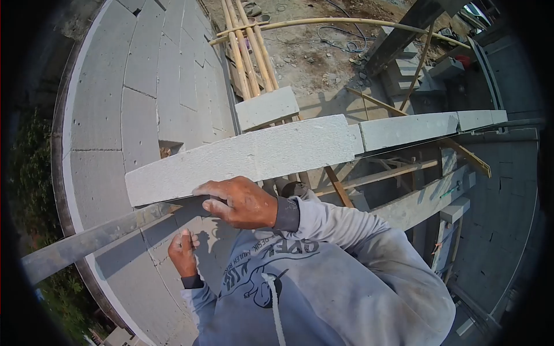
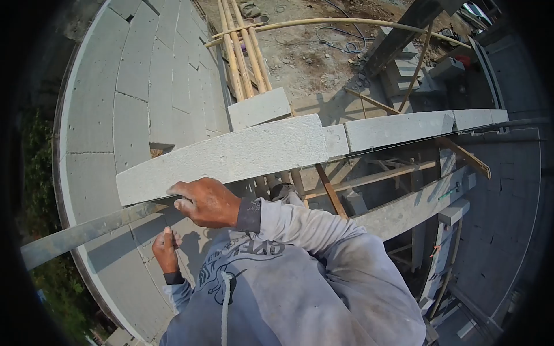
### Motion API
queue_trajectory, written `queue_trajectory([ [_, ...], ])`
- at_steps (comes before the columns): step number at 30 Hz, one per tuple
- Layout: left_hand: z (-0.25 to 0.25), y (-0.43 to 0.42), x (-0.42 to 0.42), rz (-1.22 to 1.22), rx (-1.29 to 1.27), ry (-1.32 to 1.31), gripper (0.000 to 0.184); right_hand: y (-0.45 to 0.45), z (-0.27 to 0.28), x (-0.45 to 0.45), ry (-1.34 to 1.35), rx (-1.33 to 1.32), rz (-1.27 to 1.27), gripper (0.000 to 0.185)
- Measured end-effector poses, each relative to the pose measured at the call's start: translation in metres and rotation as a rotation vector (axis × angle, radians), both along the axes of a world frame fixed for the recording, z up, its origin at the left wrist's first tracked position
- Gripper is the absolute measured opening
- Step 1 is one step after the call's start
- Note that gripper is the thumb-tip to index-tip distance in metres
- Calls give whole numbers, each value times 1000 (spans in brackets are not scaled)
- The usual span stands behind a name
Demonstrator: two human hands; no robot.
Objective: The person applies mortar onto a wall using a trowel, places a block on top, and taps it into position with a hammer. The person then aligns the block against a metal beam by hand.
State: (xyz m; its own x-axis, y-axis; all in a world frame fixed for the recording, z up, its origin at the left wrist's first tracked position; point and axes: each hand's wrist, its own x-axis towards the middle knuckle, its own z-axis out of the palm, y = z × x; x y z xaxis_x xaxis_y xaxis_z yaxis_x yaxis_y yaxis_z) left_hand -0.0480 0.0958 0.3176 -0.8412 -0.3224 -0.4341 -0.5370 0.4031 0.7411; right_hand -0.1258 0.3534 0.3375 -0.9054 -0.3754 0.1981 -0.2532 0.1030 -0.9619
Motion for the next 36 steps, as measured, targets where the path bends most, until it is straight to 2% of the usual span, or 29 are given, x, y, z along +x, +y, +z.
queue_trajectory([
  [2,20,31,-6,-156,-16,102,30,42,17,-5,-166,-64,-144,27],
  [3,29,50,-16,-258,-30,168,29,46,6,-6,-12,-149,-328,19],
  [5,43,96,-42,-401,3,344,24,61,12,-4,-69,-215,-373,21],
  [7,50,131,-72,-581,-97,515,25,71,23,2,-92,-306,-443,19],
  [10,49,170,-110,-787,-123,664,32,73,24,20,139,-279,-653,16],
  [11,45,182,-120,-848,-126,703,34,73,21,28,127,-279,-719,16],
  [14,30,221,-139,-1003,-56,633,37,68,6,55,103,-265,-896,15],
  [18,0,250,-139,-1239,-186,630,46,52,-26,98,-2,-196,-1063,15],
  [19,-1,251,-134,-1273,-284,750,49,49,-32,111,-32,-169,-1085,15],
  [22,-10,249,-135,-1257,-256,811,49,29,-63,158,-129,-131,-1220,15],
  [26,-8,247,-138,-1299,-201,790,51,4,-106,231,-555,10,-1325,17],
  [29,-12,245,-138,-1316,-304,854,52,-8,-158,293,-669,200,-1462,20],
  [32,-20,241,-139,-1299,-431,852,55,-2,-196,351,-987,376,-1422,26],
  [34,-18,241,-140,-1304,-462,869,55,2,-234,392,-1058,453,-1406,20],
  [36,-14,234,-133,-1280,-403,914,53,9,-256,417,-1163,177,-1479,16],
])
